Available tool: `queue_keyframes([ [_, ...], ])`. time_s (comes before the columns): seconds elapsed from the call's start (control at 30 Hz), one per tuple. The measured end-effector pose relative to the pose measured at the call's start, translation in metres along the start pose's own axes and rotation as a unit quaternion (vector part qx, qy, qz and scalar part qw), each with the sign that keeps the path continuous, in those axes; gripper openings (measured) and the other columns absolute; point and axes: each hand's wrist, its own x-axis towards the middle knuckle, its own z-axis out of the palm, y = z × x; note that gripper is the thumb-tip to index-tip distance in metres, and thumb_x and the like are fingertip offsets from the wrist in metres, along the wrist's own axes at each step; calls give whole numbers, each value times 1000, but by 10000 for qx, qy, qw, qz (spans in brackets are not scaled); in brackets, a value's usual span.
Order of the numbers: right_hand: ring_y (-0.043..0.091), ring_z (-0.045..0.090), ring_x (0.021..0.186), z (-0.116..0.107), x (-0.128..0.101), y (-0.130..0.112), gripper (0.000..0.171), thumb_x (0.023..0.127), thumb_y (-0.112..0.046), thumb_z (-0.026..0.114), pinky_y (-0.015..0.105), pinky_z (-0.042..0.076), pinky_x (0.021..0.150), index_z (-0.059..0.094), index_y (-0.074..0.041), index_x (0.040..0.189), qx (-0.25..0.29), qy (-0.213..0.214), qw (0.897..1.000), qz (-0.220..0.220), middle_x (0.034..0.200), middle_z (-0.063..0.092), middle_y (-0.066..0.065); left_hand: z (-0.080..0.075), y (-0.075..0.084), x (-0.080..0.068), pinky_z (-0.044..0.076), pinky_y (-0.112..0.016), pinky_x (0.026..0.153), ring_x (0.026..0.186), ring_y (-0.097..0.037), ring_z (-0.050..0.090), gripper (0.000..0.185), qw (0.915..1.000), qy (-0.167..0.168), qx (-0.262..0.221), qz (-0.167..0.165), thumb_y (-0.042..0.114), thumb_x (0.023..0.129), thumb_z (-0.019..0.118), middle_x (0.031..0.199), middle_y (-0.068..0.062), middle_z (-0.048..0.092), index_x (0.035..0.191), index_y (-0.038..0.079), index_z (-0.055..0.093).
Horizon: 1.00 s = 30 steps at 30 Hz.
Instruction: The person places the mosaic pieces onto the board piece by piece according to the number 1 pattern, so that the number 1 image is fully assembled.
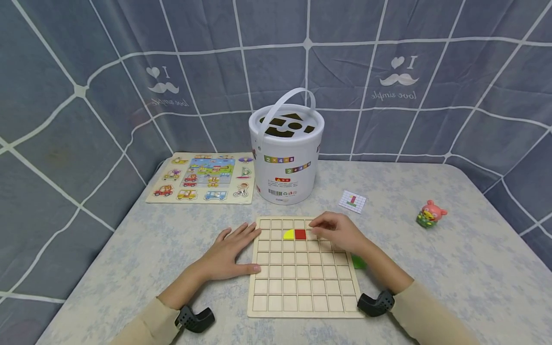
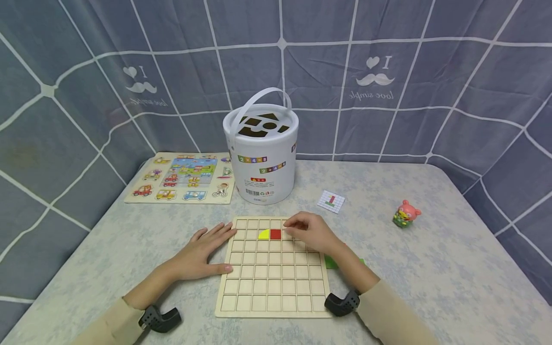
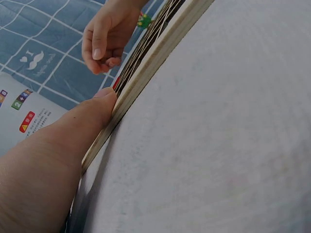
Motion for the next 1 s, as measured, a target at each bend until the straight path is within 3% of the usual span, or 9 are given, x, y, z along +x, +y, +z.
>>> queue_keyframes([
  [0.5, 16, 63, 83, -33, -25, 14, 20, 94, -11, 65, 27, 52, 72, 70, 3, 108, -87, 203, 9997, 49, 102, 67, 11, 0, 0, 0, 8, -59, 112, 147, -27, 16, 89, 10000, -63, -41, -59, 63, 85, 63, 160, -3, 23, 155, 17, 31],
  [0.7, 18, 64, 83, -49, -35, 17, 23, 94, -13, 66, 28, 53, 74, 68, 4, 110, -29, 343, 9988, 337, 103, 67, 16, 0, 0, 1, 8, -58, 112, 147, -25, 15, 90, 9999, -78, -85, -110, 64, 84, 63, 160, -2, 22, 155, 18, 31],
  [1.0, 16, 63, 82, -62, -50, 21, 22, 95, -13, 65, 27, 50, 75, 68, 3, 110, -157, 548, 9969, 550, 96, 68, 12, -2, 2, 0, 7, -59, 112, 147, -27, 15, 89, 9999, -69, -87, -78, 61, 85, 63, 160, -4, 23, 155, 16, 32],
])
